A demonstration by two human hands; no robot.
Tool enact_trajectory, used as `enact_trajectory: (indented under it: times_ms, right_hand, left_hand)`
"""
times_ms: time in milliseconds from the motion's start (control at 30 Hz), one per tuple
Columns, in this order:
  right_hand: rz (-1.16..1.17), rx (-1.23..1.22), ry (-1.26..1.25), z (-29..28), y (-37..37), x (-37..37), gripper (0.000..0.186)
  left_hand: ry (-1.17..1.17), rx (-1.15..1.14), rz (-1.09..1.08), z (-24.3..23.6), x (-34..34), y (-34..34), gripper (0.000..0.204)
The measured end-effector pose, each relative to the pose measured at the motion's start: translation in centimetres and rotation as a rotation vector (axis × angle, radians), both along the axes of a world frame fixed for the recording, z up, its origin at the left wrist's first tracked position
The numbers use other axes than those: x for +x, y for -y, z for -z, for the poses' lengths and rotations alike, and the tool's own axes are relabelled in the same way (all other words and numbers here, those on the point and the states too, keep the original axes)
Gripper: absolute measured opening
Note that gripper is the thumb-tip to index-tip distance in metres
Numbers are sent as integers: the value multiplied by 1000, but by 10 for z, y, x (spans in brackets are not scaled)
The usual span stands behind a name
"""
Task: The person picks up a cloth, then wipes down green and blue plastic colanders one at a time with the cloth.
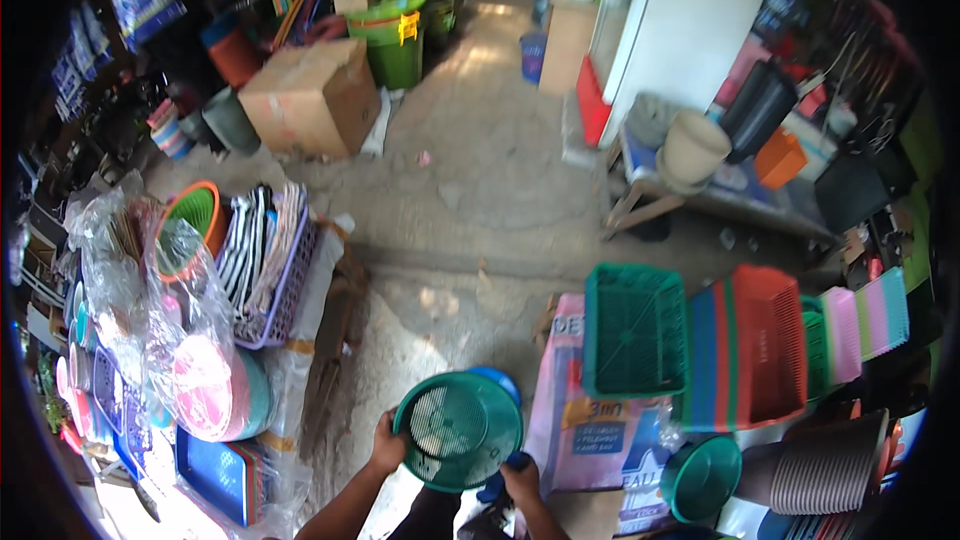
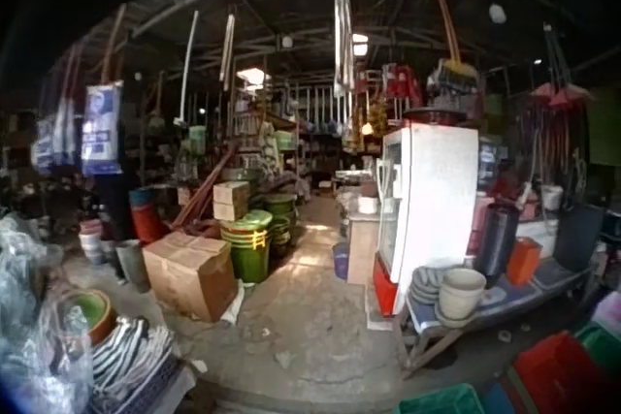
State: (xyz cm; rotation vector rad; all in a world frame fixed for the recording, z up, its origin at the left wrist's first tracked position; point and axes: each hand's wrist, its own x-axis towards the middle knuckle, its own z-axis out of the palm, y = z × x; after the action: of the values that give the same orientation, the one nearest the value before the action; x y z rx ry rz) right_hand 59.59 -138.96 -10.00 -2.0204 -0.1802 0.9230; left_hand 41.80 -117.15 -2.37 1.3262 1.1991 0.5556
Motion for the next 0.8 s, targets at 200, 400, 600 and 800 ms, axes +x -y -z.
enact_trajectory:
  times_ms: [200, 400, 600, 800]
  right_hand:
    - [156, 133, -202, -124, 59, 12, 36]
    - [303, 418, -419, -196, 168, 25, 28]
    - [591, 765, -198, -339, 180, -2, 37]
    - [-150, 487, 51, -368, 132, -39, 51]
  left_hand:
    - [242, -63, -66, -84, -1, 57, 60]
    - [318, 55, 56, -178, 8, 107, 64]
    - [316, 81, 138, -256, 25, 170, 41]
    - [538, 5, 336, -274, 51, 228, 35]
